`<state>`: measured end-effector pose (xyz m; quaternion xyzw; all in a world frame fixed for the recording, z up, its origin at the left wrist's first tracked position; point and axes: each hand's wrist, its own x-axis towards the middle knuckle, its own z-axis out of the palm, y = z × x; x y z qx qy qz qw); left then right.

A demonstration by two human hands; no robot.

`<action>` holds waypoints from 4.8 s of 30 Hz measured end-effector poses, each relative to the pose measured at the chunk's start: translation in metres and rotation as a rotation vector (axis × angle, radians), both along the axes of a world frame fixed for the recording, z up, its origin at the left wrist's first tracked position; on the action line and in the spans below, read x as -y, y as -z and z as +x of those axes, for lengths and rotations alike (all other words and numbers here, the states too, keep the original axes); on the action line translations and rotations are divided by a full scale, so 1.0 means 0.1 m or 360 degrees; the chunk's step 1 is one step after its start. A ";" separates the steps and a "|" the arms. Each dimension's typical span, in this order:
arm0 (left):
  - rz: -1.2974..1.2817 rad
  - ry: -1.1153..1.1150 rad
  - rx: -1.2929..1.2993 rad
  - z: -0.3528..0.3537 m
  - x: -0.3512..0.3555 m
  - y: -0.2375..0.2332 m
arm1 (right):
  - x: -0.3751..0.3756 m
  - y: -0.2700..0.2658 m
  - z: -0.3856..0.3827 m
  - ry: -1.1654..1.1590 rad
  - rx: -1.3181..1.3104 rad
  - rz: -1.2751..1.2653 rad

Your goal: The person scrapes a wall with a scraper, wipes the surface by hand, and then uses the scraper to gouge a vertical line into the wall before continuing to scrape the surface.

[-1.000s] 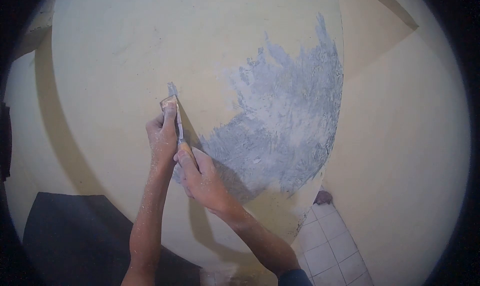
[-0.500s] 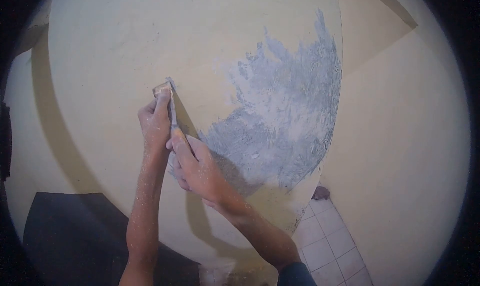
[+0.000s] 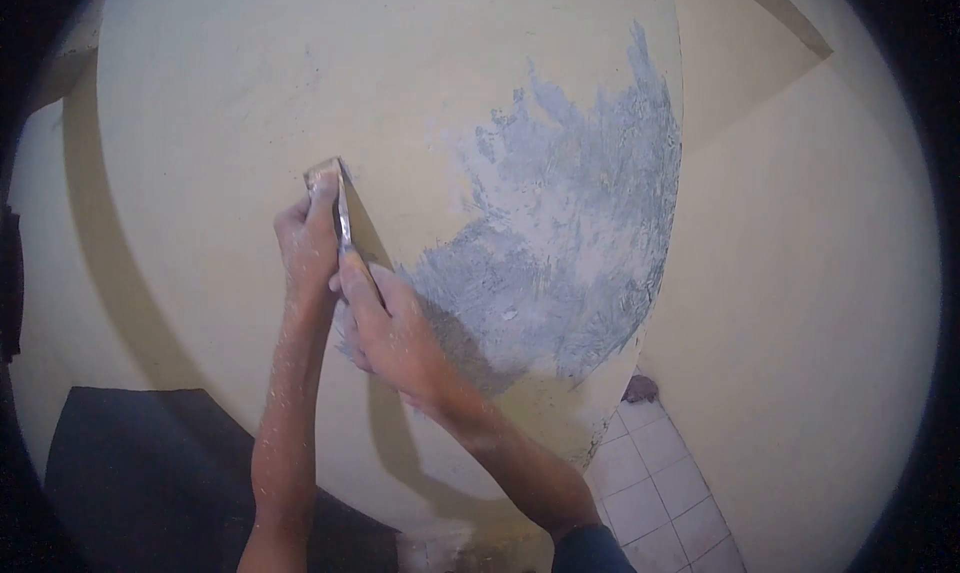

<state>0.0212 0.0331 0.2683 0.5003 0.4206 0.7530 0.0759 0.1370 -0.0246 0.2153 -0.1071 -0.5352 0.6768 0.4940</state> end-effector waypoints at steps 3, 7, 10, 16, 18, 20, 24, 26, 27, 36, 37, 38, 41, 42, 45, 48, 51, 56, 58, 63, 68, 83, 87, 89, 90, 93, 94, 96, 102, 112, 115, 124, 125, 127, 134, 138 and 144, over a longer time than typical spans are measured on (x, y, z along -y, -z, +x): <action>-0.0033 0.0020 0.0016 0.01 0.04 -0.02 | 0.08 -0.08 0.03 -0.0051 0.0004 -0.0028; 0.0034 -0.0050 0.0011 0.03 0.00 0.13 | 0.03 0.04 0.00 0.0014 0.0058 0.0010; 0.0000 0.0027 0.0033 0.01 0.01 -0.01 | 0.02 -0.13 0.03 0.0011 0.0071 -0.0012; -0.0058 -0.0107 -0.0074 -0.01 -0.01 0.23 | 0.00 0.15 0.01 0.0045 0.0124 0.0036; -0.0010 -0.0068 -0.0039 0.00 -0.03 0.17 | 0.01 0.11 0.04 0.0047 0.0123 0.0050; -0.0023 -0.0020 0.0012 0.03 -0.01 0.05 | -0.01 -0.06 0.07 0.0041 0.0085 0.0108; -0.0046 -0.0068 -0.0050 0.00 -0.01 0.11 | 0.00 -0.03 0.10 -0.0015 0.0083 0.0041; -0.0023 -0.0138 -0.0136 -0.03 -0.07 0.15 | -0.03 0.09 0.08 -0.0003 0.0105 0.0017; -0.0004 -0.0144 -0.0147 -0.02 -0.07 0.12 | -0.04 0.06 0.07 0.0022 0.0089 0.0059; -0.0080 -0.0084 -0.0054 0.03 0.00 0.12 | 0.05 0.03 0.07 -0.0032 0.0079 -0.0017; -0.0068 -0.0058 -0.0043 0.03 0.00 0.05 | 0.02 -0.01 0.06 -0.0014 0.0065 0.0009; -0.0052 -0.0032 -0.0030 0.03 0.00 -0.04 | -0.01 -0.05 0.06 0.0004 0.0052 0.0041; -0.0020 -0.0020 -0.0078 -0.01 0.00 -0.08 | 0.02 -0.17 0.11 -0.0117 -0.0013 -0.0013; -0.0006 -0.0024 -0.0115 -0.02 -0.01 -0.06 | 0.01 -0.12 0.10 -0.0123 0.0000 -0.0017; -0.0015 -0.0053 -0.0091 -0.02 -0.04 0.12 | -0.02 0.03 0.07 -0.0100 0.0018 -0.0010; -0.0028 -0.0035 -0.0055 0.03 0.00 -0.06 | -0.03 -0.05 0.07 -0.0061 0.0010 -0.0001; -0.0044 0.0029 -0.0018 0.05 0.06 -0.09 | 0.01 -0.11 0.12 -0.0143 -0.0002 -0.0014; 0.0006 -0.0194 -0.0227 -0.08 -0.11 0.05 | -0.04 -0.01 0.09 -0.0116 0.0006 -0.0046; -0.0054 -0.0077 -0.0082 0.08 0.06 -0.19 | -0.04 -0.16 0.10 -0.0153 -0.0036 0.0009; -0.0055 -0.0108 -0.0194 -0.03 -0.01 0.02 | 0.04 -0.04 0.10 -0.0181 -0.0022 -0.0035; -0.0065 -0.0064 -0.0142 0.00 -0.01 -0.12 | -0.10 -0.10 0.04 -0.0112 -0.0057 0.0042; 0.0615 -0.1256 -0.1503 -0.37 0.35 -0.45 | 0.33 1.12 1.09 0.0471 0.0106 0.0010; 0.0470 -0.1588 -0.1796 -0.45 0.00 -0.57 | 0.50 1.37 1.49 0.0710 0.0125 -0.0222; 0.0484 -0.1439 -0.1923 -0.29 -0.01 -0.31 | 0.55 1.52 1.66 0.0839 0.0099 -0.0260; 0.0259 -0.0746 -0.2580 -0.26 0.07 -0.02 | 0.58 1.58 1.77 0.0905 0.0126 -0.0290; 0.0385 0.0000 -0.3218 -0.25 0.19 0.22 | 0.65 1.75 2.01 0.1049 0.0152 -0.0349; 0.0566 -0.0017 -0.3248 -0.27 0.23 0.21 | 0.66 1.81 2.06 0.1059 0.0135 -0.0354; 0.0510 -0.0920 -0.2656 -0.43 0.21 -0.17 | 0.67 1.88 2.06 0.1082 0.0104 -0.0381; 0.0184 -0.0019 -0.3155 -0.48 0.14 0.37 | 0.78 1.90 1.96 0.1166 0.0199 -0.0427; 0.0382 -0.1088 -0.2356 -0.57 0.33 0.00 | 0.86 2.19 1.85 0.1015 0.0380 -0.0492; 0.0182 -0.1133 -0.2428 -0.45 0.41 -0.05 | 0.88 2.25 1.82 0.0976 0.0397 -0.0504; -0.0686 0.0268 -0.1704 -0.09 0.55 0.34 | 0.59 1.72 1.32 0.1567 0.0952 0.0482; -0.1030 0.0470 -0.1321 0.03 0.59 0.40 | 0.48 1.51 1.19 0.1654 0.0927 0.0681; -0.0935 0.0845 -0.0727 0.15 0.51 0.61 | 0.27 1.10 0.99 0.1772 0.1065 0.1068; -0.0566 0.0855 0.0356 0.51 0.32 0.33 | 0.05 0.11 0.64 0.1879 0.1517 0.1808; -0.0437 0.0726 0.0285 0.31 0.24 0.12 | -0.02 -0.17 0.62 0.1819 0.1563 0.1823; -0.0350 0.0641 0.0273 0.13 0.15 0.02 | -0.14 -0.32 0.60 0.1682 0.1584 0.2006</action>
